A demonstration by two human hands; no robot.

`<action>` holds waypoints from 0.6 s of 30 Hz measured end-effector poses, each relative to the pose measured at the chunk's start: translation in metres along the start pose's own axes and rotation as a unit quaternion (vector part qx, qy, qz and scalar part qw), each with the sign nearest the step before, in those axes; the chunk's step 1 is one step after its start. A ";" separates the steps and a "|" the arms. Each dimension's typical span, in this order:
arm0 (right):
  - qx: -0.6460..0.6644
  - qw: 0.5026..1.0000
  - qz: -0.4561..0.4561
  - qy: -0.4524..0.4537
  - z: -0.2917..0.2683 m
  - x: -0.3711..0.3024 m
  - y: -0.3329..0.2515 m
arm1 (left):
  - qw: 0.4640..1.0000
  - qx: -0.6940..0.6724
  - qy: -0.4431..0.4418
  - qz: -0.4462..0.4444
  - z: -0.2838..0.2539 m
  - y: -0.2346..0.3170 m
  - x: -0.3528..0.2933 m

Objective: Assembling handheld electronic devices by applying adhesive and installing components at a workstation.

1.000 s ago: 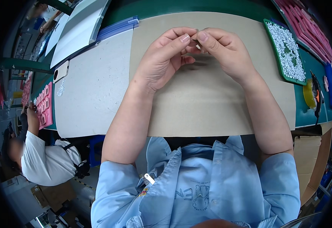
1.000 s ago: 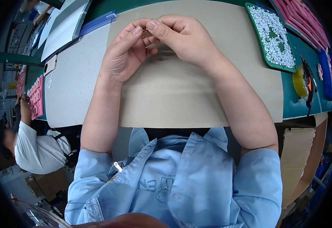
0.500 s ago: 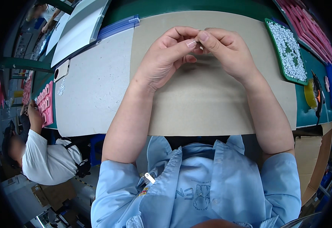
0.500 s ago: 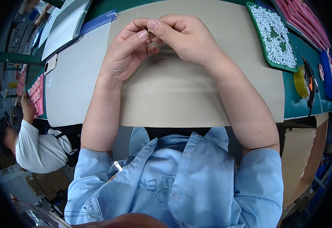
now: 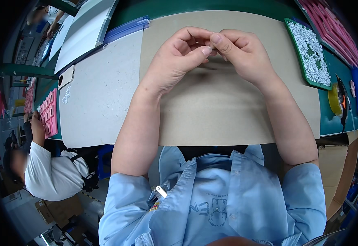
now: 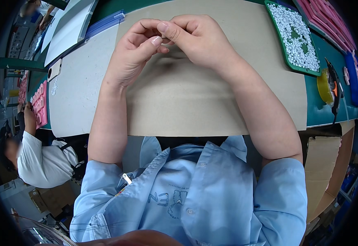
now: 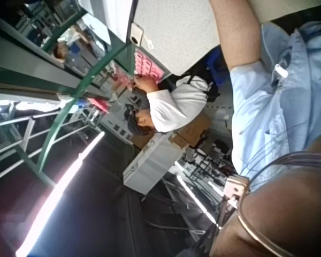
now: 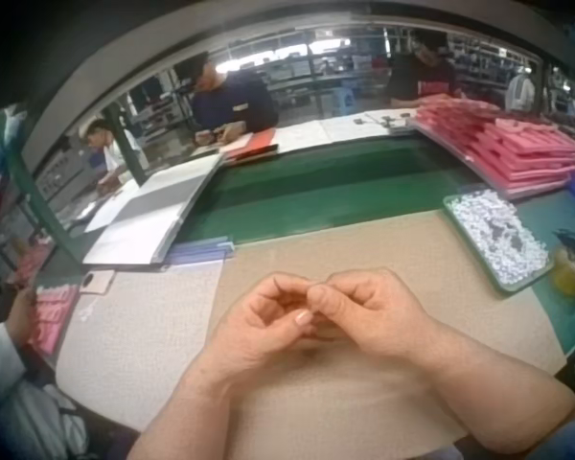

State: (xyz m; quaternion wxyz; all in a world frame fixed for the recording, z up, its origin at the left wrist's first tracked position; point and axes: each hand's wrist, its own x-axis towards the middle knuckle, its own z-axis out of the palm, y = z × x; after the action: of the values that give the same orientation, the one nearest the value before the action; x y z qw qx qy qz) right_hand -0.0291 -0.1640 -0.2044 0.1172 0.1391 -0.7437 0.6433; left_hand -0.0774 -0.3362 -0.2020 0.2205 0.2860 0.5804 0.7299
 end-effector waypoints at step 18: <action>0.110 0.984 0.117 0.072 -0.007 0.005 -0.003 | 0.994 0.075 0.023 0.080 0.014 -0.006 0.000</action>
State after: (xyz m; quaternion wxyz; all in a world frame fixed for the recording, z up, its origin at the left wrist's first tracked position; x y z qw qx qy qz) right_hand -0.0326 -0.1582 -0.1986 0.0783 0.0158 -0.6689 0.7391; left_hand -0.0684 -0.3248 -0.2056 0.1260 0.3306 0.6133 0.7062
